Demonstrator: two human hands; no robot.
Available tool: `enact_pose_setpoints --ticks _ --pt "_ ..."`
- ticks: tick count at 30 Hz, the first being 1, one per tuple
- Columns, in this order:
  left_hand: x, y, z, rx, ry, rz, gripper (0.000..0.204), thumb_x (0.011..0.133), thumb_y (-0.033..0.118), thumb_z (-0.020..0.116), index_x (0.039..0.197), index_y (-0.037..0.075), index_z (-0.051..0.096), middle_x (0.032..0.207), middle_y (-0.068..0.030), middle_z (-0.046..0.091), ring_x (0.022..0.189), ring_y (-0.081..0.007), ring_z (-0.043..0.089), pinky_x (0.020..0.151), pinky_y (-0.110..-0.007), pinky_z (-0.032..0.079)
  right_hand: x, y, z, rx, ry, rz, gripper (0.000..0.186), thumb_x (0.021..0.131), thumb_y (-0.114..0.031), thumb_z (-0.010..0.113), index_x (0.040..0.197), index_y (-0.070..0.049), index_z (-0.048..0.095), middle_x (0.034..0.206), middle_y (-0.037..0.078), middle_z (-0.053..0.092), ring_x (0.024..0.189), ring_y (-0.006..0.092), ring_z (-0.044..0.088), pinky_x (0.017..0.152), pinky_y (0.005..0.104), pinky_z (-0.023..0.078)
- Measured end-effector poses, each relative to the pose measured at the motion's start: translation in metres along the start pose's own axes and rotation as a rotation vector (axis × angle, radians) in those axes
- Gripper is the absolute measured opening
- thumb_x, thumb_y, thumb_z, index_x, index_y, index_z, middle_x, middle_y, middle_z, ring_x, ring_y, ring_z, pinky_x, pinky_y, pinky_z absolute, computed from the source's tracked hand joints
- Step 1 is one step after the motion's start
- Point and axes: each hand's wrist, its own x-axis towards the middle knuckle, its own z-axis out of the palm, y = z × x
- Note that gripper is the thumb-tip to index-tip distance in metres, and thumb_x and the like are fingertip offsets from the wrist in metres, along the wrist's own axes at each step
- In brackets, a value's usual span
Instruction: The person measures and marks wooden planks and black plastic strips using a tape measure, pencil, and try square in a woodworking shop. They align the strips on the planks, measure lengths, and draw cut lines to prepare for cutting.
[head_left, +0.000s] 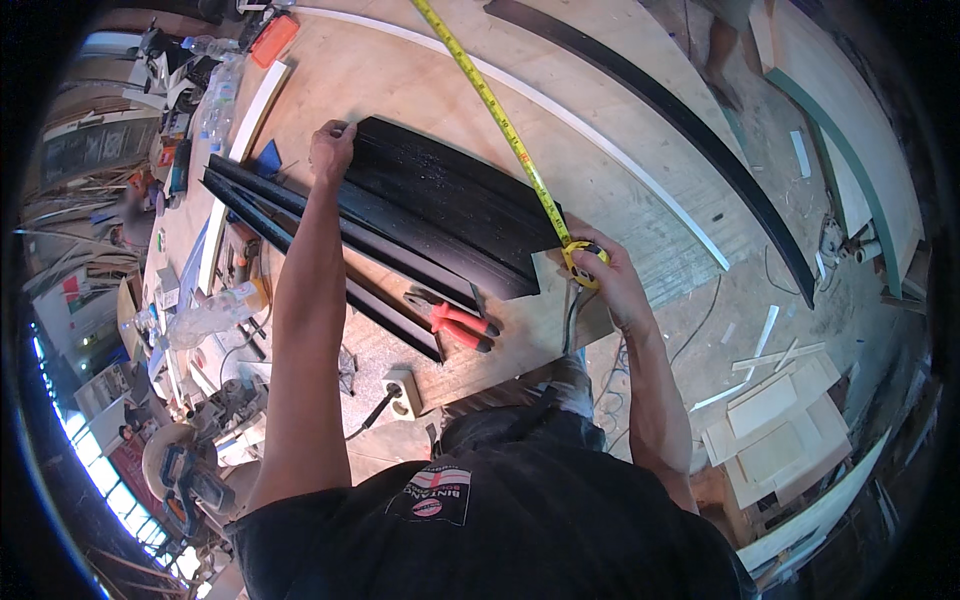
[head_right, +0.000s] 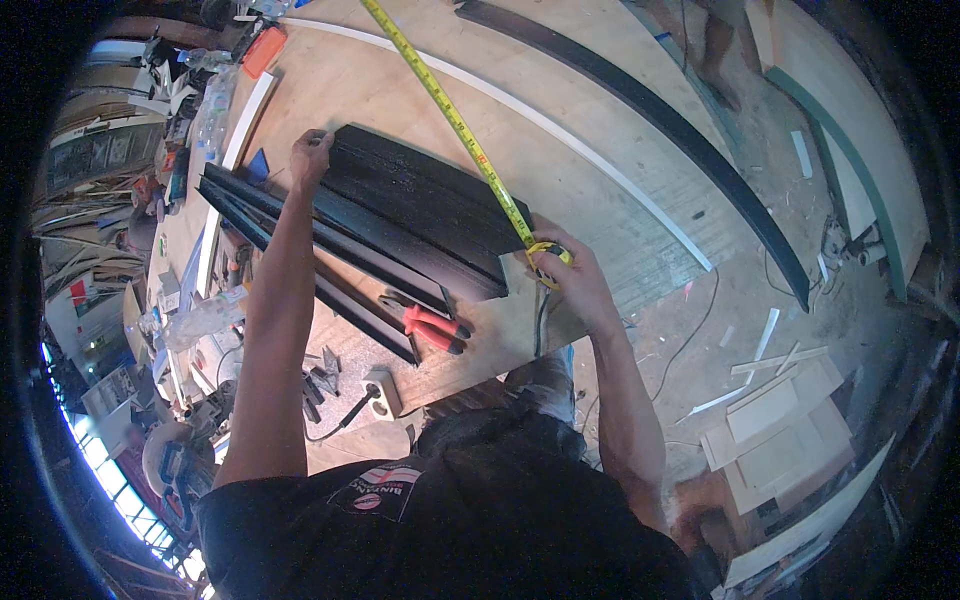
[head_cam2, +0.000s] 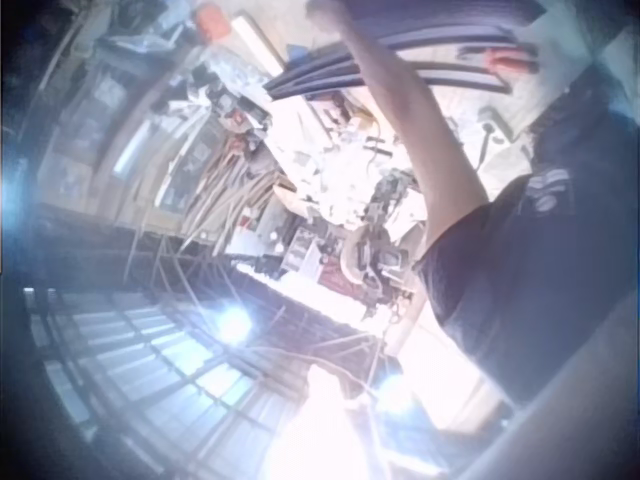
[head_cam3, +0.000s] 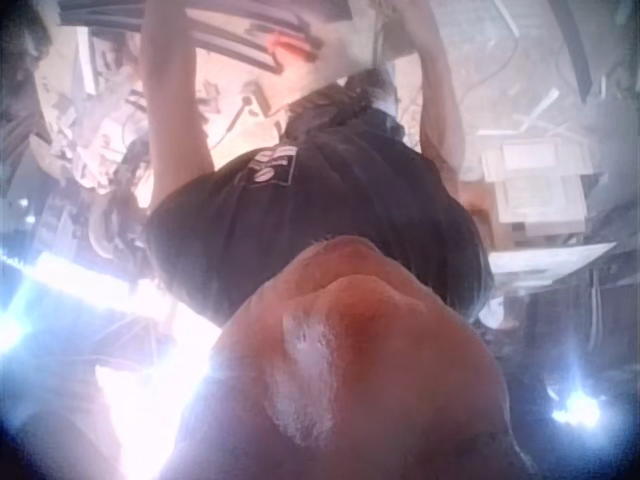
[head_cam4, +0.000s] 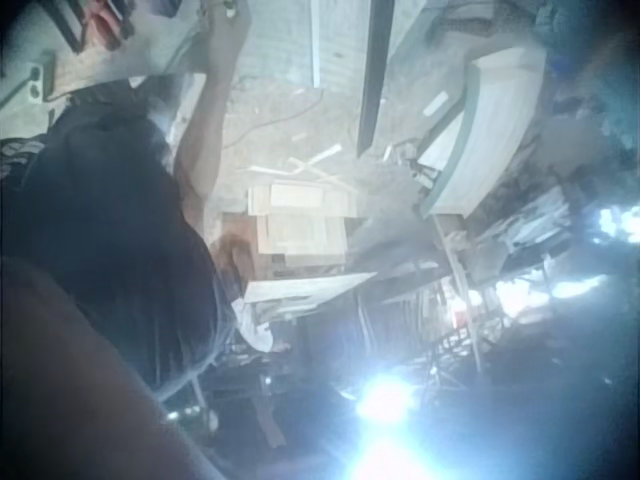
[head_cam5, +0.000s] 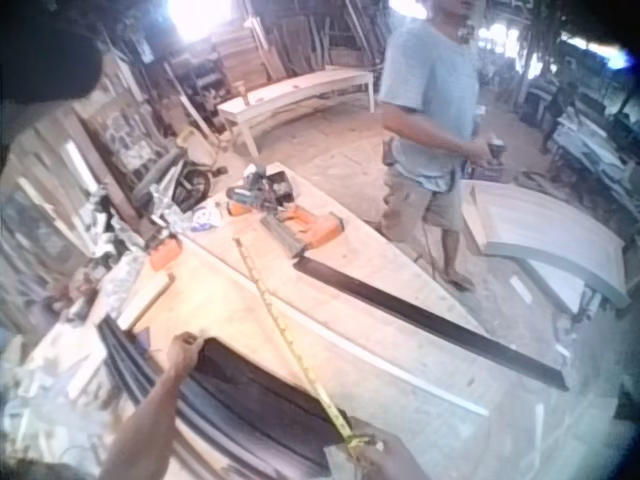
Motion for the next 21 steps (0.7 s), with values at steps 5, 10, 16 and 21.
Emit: enact_pose_setpoints --ticks 5,10,16,21 --pt "0.003 -0.003 -0.001 -0.054 0.004 0.025 0.034 0.092 0.040 0.082 0.112 0.012 0.082 0.103 -0.0123 0.081 0.100 -0.0309 0.076 0.091 -0.046 0.056 0.008 -0.011 -0.001 0.136 -0.009 0.057 0.034 0.098 -0.015 0.068 0.130 -0.003 0.072 0.125 0.009 0.073 0.107 0.0159 0.071 0.093 0.0305 0.057" --pt "0.003 0.014 -0.011 -0.126 0.111 0.194 0.036 0.093 0.036 0.083 0.109 0.005 0.081 0.097 -0.0093 0.080 0.089 -0.0252 0.075 0.087 -0.043 0.056 0.008 -0.031 -0.005 0.244 0.002 0.116 0.034 0.099 -0.017 0.069 0.131 -0.003 0.071 0.112 0.010 0.073 0.093 0.0171 0.074 0.086 0.0304 0.059" --pt "-0.024 0.061 -0.069 -0.810 0.132 0.086 0.037 0.098 0.029 0.081 0.124 0.002 0.077 0.110 -0.0016 0.076 0.103 -0.0140 0.069 0.097 -0.047 0.050 -0.009 -0.070 -0.002 0.287 -0.038 0.011 0.036 0.100 -0.017 0.067 0.131 0.000 0.068 0.109 0.011 0.073 0.095 0.0197 0.075 0.082 0.0311 0.059" --pt "-0.067 0.079 -0.134 -1.505 0.175 0.117 0.036 0.106 0.016 0.071 0.140 0.005 0.068 0.111 -0.0092 0.075 0.093 -0.0153 0.071 0.090 -0.056 0.058 -0.055 -0.094 0.016 0.377 -0.125 0.014 0.049 0.097 -0.034 0.069 0.131 0.001 0.064 0.105 0.015 0.073 0.090 0.0251 0.074 0.081 0.0386 0.060"
